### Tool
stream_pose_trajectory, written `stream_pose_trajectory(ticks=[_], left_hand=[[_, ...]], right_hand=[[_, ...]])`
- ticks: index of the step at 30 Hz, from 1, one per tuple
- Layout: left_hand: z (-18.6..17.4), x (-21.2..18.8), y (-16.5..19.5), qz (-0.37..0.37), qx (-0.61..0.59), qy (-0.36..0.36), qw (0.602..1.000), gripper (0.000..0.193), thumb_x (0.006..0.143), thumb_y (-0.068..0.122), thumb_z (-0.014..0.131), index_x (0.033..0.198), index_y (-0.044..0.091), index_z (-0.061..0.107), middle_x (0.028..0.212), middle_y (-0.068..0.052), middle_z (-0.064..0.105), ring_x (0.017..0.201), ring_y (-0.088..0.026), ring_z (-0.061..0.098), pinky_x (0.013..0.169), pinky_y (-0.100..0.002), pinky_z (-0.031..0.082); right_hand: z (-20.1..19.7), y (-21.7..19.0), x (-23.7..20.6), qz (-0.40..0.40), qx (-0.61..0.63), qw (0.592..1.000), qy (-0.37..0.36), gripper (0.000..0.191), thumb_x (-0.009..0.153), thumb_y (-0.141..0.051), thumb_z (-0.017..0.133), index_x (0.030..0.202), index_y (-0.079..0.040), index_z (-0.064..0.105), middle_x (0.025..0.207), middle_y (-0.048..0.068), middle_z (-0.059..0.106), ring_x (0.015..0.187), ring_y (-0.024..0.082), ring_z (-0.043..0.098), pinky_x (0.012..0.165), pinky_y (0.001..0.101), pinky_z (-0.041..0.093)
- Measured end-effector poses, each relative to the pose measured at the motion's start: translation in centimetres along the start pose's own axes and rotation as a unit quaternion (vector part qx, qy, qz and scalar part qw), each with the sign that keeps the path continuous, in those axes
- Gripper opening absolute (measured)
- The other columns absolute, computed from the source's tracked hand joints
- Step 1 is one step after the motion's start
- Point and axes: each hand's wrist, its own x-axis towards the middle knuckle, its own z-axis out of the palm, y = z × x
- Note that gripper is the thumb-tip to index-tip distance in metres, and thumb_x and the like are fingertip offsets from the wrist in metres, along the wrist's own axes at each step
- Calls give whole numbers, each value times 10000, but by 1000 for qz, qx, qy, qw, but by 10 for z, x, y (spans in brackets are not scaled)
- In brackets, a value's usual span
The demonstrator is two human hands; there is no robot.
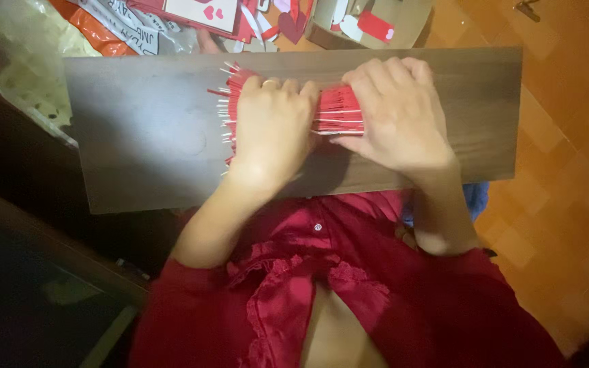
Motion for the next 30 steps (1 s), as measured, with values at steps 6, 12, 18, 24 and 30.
stream_pose_trajectory(ticks=[6,12,18,24,30], left_hand=[[-2,9,23,-12,30,9,999,477,574,139,804,1018,78,639,835,-86,706,840,-266,701,770,-403,492],[1,6,18,21,-8,-4,1000,424,632,115,804,1006,74,607,830,-90,704,829,-275,700,715,-396,491],[9,10,15,20,-36,43,998,201,793,134,755,916,91,602,772,-95,692,793,-289,694,702,-421,486],[14,7,15,22,-39,43,998,152,795,102,706,908,94,605,759,-92,691,796,-285,696,708,-418,482],[6,6,19,21,-32,45,998,186,782,102,714,926,87,597,781,-98,694,821,-282,697,719,-414,479]], right_hand=[[-2,-1,-1,8,15,1000,0,715,677,-318,929,1262,-60,607,1162,99,605,1132,301,577,1061,470,382],[-5,-6,-5,30,39,999,-4,755,674,-292,912,1322,-63,601,1245,121,615,1234,314,560,1151,524,325],[-7,-14,-45,9,49,989,139,584,841,-257,964,1278,-138,595,1282,74,585,1316,271,539,1210,559,318],[21,-15,-77,64,51,979,184,467,824,-228,964,1166,-143,658,1134,63,562,1143,293,544,1205,584,381],[38,-24,-78,115,90,969,197,424,849,-144,950,1161,-147,662,1167,65,554,1190,301,534,1199,562,390]])
